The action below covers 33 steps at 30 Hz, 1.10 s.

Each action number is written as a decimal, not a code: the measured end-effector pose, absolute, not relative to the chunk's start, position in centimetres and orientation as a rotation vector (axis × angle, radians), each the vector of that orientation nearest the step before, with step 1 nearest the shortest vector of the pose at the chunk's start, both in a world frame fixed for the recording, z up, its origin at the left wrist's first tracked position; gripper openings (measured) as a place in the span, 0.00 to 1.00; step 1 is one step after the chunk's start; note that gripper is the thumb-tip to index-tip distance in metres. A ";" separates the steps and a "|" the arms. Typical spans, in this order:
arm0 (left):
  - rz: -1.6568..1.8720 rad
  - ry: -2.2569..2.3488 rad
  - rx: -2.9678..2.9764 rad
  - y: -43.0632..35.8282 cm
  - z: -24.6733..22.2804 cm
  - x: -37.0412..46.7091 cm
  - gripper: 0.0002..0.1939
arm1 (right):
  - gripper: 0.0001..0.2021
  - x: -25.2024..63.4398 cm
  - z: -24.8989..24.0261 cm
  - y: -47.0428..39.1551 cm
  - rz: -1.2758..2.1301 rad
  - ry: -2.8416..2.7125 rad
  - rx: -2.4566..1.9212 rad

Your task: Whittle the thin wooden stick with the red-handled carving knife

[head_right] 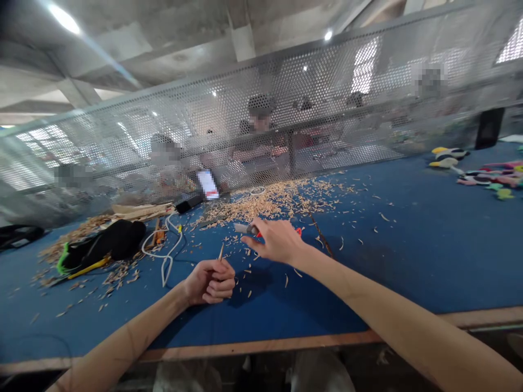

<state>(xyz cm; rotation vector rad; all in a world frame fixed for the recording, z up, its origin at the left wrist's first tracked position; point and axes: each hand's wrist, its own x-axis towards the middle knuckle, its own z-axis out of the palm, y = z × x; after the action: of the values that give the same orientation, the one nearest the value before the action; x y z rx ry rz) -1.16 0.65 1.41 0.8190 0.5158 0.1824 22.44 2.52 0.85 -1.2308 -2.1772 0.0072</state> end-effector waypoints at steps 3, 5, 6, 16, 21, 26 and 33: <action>0.169 0.513 0.837 0.5 1.3 -1.2 0.16 | 0.19 20.7 0.4 1.2 0.073 -2.292 -1.109; 0.162 0.538 0.873 0.4 1.1 -1.2 0.12 | 0.20 20.3 0.0 0.9 0.078 -2.365 -1.059; 0.161 0.554 0.896 0.4 0.9 -1.2 0.10 | 0.21 20.2 -0.2 0.9 0.085 -2.377 -1.045; 0.282 0.636 1.027 -0.3 0.2 -0.6 0.13 | 0.10 20.3 -0.1 0.9 0.433 -2.194 -0.819; 0.489 0.755 1.078 -0.8 -0.1 0.3 0.20 | 0.11 20.0 0.0 0.9 0.455 -2.076 -0.915; 0.706 0.935 1.122 -0.9 -1.1 1.0 0.25 | 0.14 20.0 0.7 0.2 0.341 -2.203 -1.021; 0.890 1.061 1.198 -0.8 -1.7 1.5 0.27 | 0.15 19.4 0.6 -0.3 0.121 -2.517 -1.079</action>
<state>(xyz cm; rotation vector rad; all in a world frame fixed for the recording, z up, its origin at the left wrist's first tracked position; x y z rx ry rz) 1.45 -0.76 -1.74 1.1984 1.0615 0.8897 19.44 -0.28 0.58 -1.0791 -2.5173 0.1208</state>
